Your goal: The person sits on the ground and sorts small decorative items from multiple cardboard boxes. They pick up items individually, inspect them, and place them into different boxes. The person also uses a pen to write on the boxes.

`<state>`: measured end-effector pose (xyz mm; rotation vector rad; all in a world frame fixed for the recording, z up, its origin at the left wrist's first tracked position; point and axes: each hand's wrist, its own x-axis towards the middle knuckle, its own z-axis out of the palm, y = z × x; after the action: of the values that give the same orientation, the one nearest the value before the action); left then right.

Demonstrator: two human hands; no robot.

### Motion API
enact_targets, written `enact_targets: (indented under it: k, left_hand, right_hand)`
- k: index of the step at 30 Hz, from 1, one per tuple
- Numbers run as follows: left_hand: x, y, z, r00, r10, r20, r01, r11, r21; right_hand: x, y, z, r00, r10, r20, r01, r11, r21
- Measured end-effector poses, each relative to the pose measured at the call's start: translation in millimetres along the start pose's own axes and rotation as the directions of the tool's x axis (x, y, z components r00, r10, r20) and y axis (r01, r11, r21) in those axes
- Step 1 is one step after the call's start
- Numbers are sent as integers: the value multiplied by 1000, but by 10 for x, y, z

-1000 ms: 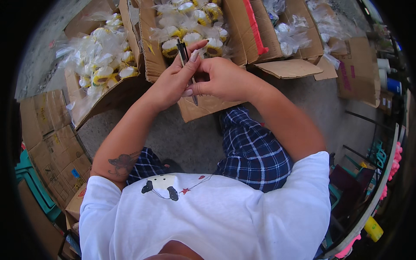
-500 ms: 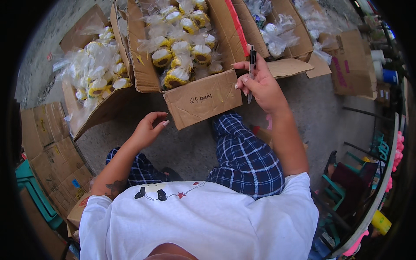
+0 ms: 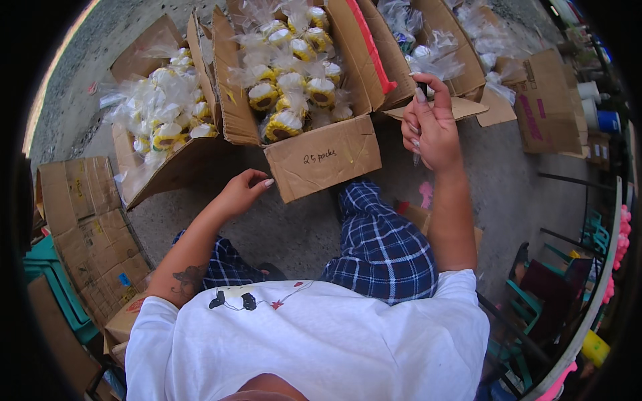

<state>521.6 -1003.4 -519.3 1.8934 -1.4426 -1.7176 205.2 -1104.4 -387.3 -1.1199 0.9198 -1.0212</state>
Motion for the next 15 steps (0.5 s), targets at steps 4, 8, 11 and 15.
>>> enact_targets:
  k: [4, 8, 11, 15]
  left_hand:
    - [253, -18, 196, 992, -91, 87, 112, 954, -278]
    - [293, 94, 288, 992, -43, 121, 97, 864, -494]
    - [256, 50, 241, 997, -78, 15, 79, 991, -111]
    - [-155, 436, 92, 917, 347, -197, -237, 871, 430]
  right_hand:
    - [89, 102, 96, 995, -93, -21, 94, 992, 86]
    - [191, 150, 66, 991, -131, 22, 124, 972, 199]
    - [245, 73, 209, 990, -34, -139, 75, 951, 299]
    - [421, 196, -277, 912, -73, 403, -76, 937, 341]
